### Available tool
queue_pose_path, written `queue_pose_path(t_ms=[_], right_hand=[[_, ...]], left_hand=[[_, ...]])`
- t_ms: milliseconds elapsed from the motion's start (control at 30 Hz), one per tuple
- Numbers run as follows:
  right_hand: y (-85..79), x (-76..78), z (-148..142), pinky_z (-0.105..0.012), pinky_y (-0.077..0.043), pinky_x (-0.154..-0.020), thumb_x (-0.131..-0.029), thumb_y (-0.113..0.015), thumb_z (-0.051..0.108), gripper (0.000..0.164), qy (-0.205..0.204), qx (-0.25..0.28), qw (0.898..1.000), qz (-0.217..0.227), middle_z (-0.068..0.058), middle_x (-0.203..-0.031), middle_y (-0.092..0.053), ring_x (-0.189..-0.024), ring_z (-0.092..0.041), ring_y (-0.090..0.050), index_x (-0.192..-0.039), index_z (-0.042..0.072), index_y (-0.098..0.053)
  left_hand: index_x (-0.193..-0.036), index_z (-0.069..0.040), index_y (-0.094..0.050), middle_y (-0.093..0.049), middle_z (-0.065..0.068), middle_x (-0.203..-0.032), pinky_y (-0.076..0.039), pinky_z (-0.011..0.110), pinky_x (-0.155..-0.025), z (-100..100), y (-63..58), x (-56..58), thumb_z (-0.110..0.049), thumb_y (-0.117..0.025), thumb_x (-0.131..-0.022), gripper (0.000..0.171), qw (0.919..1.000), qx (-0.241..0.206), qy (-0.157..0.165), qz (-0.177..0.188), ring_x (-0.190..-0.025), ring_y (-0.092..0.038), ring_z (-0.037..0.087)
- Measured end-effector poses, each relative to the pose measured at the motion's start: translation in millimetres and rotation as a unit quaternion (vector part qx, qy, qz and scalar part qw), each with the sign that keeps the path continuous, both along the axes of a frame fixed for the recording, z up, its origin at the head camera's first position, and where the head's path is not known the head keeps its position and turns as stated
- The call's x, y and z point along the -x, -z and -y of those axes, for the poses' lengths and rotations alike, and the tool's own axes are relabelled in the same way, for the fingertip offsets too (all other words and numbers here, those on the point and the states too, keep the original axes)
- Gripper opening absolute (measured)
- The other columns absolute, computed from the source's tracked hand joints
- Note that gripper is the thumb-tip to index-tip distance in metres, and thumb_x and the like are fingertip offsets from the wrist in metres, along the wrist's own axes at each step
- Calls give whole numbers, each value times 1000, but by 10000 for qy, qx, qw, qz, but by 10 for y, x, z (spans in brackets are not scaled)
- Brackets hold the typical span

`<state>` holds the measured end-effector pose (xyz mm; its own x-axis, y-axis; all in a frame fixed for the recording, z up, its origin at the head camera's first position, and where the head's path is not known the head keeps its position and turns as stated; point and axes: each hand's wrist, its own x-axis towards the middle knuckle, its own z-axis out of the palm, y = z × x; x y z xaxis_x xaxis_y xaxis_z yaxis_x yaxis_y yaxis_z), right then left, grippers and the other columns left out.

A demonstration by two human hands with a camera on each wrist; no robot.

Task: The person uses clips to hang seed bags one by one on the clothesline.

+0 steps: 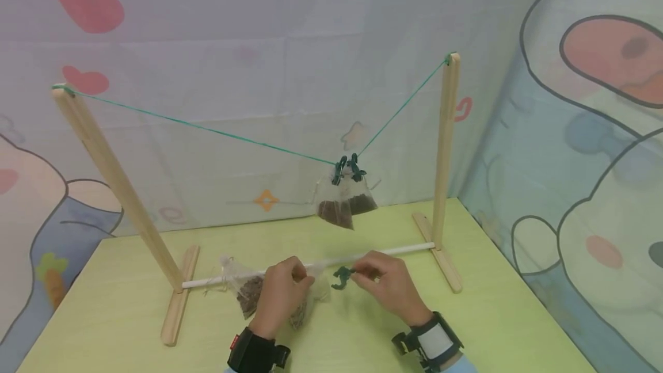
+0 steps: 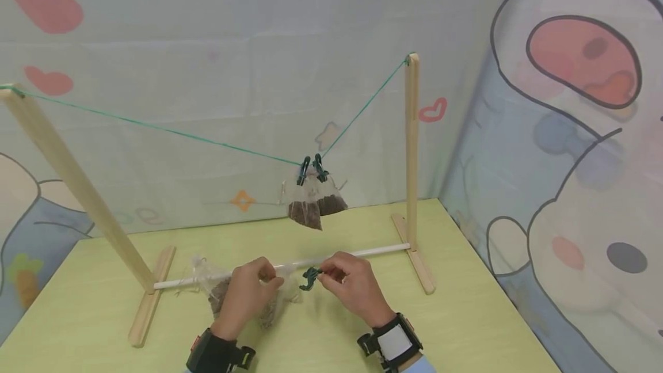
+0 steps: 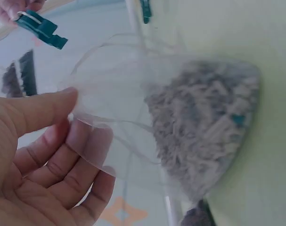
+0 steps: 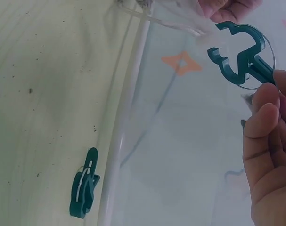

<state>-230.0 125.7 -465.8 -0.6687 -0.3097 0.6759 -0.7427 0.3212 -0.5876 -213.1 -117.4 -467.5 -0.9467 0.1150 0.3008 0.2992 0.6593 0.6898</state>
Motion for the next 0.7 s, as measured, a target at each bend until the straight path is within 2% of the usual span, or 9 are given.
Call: queue_pose_path(t_ms=[100, 233, 367, 467, 567, 700], right_hand=[[-35, -10, 0, -24, -59, -60, -82, -83, -6, 18, 51, 110, 9998, -139, -2, -82, -72, -68, -6, -65, -90, 7, -76], [-131, -31, -8, -23, -57, -58, -80, -84, -8, 20, 128, 249, 9983, -518, -3, -82, -72, -68, -9, -65, -92, 7, -76], [-277, -33, -25, -19, -56, -61, -80, -84, -8, 23, 110, 319, 9959, -842, -2, -84, -73, -70, -10, -66, -95, 8, -76], [-397, -24, -23, -17, -56, -65, -81, -83, -8, 22, 49, 393, 9947, -945, -3, -86, -73, -72, -11, -67, -95, 7, -76], [-515, -19, -11, -15, -56, -68, -81, -82, -9, 21, 75, 471, 9933, -1056, -4, -85, -73, -73, -12, -68, -94, 7, -76], [-657, -10, 22, -15, -54, -67, -80, -80, -9, 19, 144, 553, 9905, -1254, -5, -84, -73, -73, -13, -67, -92, 6, -76]], left_hand=[[-102, -4, -66, -65, 2, -86, -53, 29, -67, 20, -75, -49, -5, -77, -92, 15, 9998, -75, 138, 98, -76, -63, 16], [-113, 0, -73, -69, 5, -91, -56, 31, -75, 59, -160, -98, -4, -74, -95, 19, 9985, -195, 451, 255, -83, -66, 21], [-110, -1, -76, -73, 6, -98, -57, 33, -81, 77, -238, -148, -6, -71, -97, 14, 9970, -293, 686, 226, -90, -68, 25], [-106, -5, -78, -73, 4, -96, -57, 33, -84, 72, -308, -168, -9, -72, -97, 11, 9971, -357, 669, -19, -90, -68, 24], [-104, -9, -78, -73, 0, -94, -57, 32, -85, 81, -366, -156, -15, -73, -98, 10, 9957, -621, 610, -327, -88, -68, 21], [-104, -10, -78, -73, -1, -94, -57, 32, -82, 129, -425, -130, -24, -71, -100, 16, 9862, -1118, 674, -1020, -87, -66, 16]])
